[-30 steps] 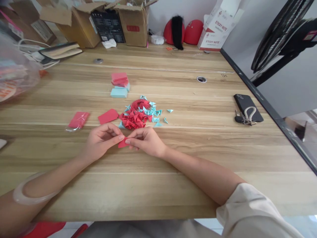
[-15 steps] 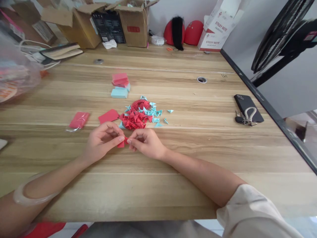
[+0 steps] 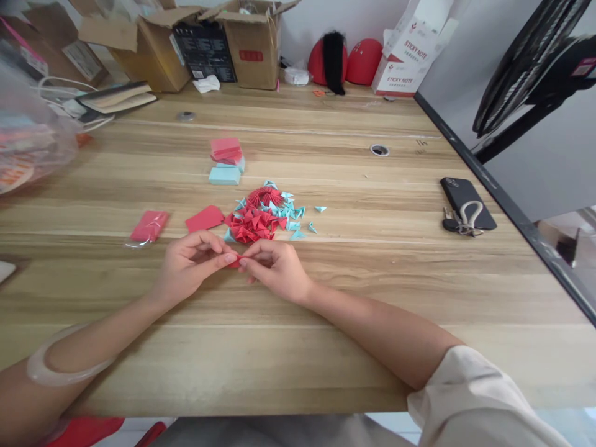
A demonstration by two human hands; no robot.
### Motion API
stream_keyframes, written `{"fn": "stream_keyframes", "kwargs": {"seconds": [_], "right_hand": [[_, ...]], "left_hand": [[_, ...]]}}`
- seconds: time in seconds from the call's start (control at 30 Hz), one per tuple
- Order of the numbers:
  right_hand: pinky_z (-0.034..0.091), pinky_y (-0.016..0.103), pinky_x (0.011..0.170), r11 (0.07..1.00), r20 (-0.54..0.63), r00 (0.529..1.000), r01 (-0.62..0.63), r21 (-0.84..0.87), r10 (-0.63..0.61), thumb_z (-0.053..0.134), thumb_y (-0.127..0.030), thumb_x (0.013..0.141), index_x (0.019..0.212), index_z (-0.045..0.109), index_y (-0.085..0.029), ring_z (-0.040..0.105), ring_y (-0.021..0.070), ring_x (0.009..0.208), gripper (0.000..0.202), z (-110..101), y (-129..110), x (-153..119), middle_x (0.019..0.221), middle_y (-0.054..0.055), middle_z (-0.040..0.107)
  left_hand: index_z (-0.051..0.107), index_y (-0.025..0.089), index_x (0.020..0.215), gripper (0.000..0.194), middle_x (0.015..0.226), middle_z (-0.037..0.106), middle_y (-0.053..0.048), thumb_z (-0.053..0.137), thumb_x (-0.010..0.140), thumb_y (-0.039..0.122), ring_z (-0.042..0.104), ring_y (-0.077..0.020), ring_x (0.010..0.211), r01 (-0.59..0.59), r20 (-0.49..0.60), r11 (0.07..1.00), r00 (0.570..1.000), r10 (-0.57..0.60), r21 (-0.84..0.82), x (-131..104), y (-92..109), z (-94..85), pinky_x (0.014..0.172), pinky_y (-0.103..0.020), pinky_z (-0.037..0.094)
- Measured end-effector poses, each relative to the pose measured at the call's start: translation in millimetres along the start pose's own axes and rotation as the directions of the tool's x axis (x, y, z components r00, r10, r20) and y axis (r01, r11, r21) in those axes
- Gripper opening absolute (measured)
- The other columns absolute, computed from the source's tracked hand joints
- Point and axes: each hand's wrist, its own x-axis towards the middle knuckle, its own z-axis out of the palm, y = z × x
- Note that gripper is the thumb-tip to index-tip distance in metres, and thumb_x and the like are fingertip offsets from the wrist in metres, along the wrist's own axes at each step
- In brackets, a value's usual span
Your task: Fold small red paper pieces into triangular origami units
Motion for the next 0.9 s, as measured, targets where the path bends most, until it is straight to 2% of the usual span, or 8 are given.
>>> {"fn": "stream_keyframes", "kwargs": {"seconds": [0.13,0.27,0.37,0.6,0.77,0.9], "right_hand": [[0.053,0.017,0.05,1.0,-0.042,0.999,0.013,0.008,-0.013,0.071,-0.04,0.076,0.082,0.059,-0.014,0.064,0.0077,0.054,0.029,0.3,3.3,-2.7,0.071,0.002,0.068],[0.058,0.021,0.061,0.992,-0.061,0.992,0.108,-0.062,-0.112,0.071,-0.037,0.077,0.083,0.062,-0.014,0.068,0.0093,0.062,0.025,-0.2,9.3,-4.3,0.079,0.004,0.07],[0.058,0.022,0.069,0.962,-0.057,0.975,0.199,-0.186,-0.213,0.072,-0.034,0.077,0.089,0.067,-0.015,0.068,0.0095,0.071,0.023,-1.7,11.8,-4.0,0.086,0.005,0.071],[0.054,0.018,0.065,0.862,0.028,0.953,0.284,-0.42,-0.3,0.066,-0.027,0.08,0.096,0.072,-0.014,0.067,0.0083,0.071,0.021,-2.7,7.3,-2.8,0.094,0.007,0.073],[0.052,0.017,0.06,0.84,0.118,0.943,0.33,-0.43,-0.31,0.063,-0.023,0.082,0.101,0.072,-0.015,0.065,0.0074,0.069,0.023,-2.4,7.8,-4.1,0.091,0.006,0.072],[0.051,0.019,0.064,0.874,0.063,0.955,0.292,-0.387,-0.291,0.06,-0.025,0.084,0.094,0.072,-0.015,0.064,0.0085,0.071,0.018,-2.5,6.7,-4.6,0.089,0.006,0.072]], "left_hand": [[0.051,0.015,0.068,0.032,0.074,0.069,-0.002,0.08,0.068,0.029,0.059,-0.0077,0.057,0.065,-0.017,0.997,0.998,-0.066,-0.035,-0.3,0.7,0.5,0.052,-0.017,0.048],[0.052,0.015,0.071,0.032,0.081,0.072,-0.004,0.08,0.067,0.031,0.067,-0.0109,0.07,0.059,0.004,0.993,0.998,-0.059,-0.102,0.4,-1.8,-1.2,0.068,-0.02,0.056],[0.053,0.015,0.073,0.032,0.082,0.072,-0.004,0.08,0.067,0.032,0.068,-0.012,0.075,0.031,-0.033,0.992,0.999,-0.035,-0.122,1.8,-4.6,-2.6,0.072,-0.021,0.057],[0.054,0.014,0.072,0.028,0.084,0.068,-0.003,0.079,0.066,0.025,0.065,-0.0096,0.077,0.006,-0.138,0.991,0.99,-0.026,-0.136,5.4,-8.7,-1.3,0.071,-0.018,0.055],[0.055,0.014,0.072,0.026,0.08,0.065,-0.001,0.078,0.065,0.023,0.063,-0.0077,0.073,0.013,-0.166,0.994,0.986,-0.031,-0.11,5.7,-9.1,-1.9,0.068,-0.016,0.053],[0.055,0.014,0.074,0.025,0.078,0.067,-0.002,0.077,0.065,0.023,0.063,-0.0101,0.071,0.047,-0.175,0.994,0.983,-0.064,-0.1,5.3,-10.6,-3.5,0.064,-0.017,0.052]]}}
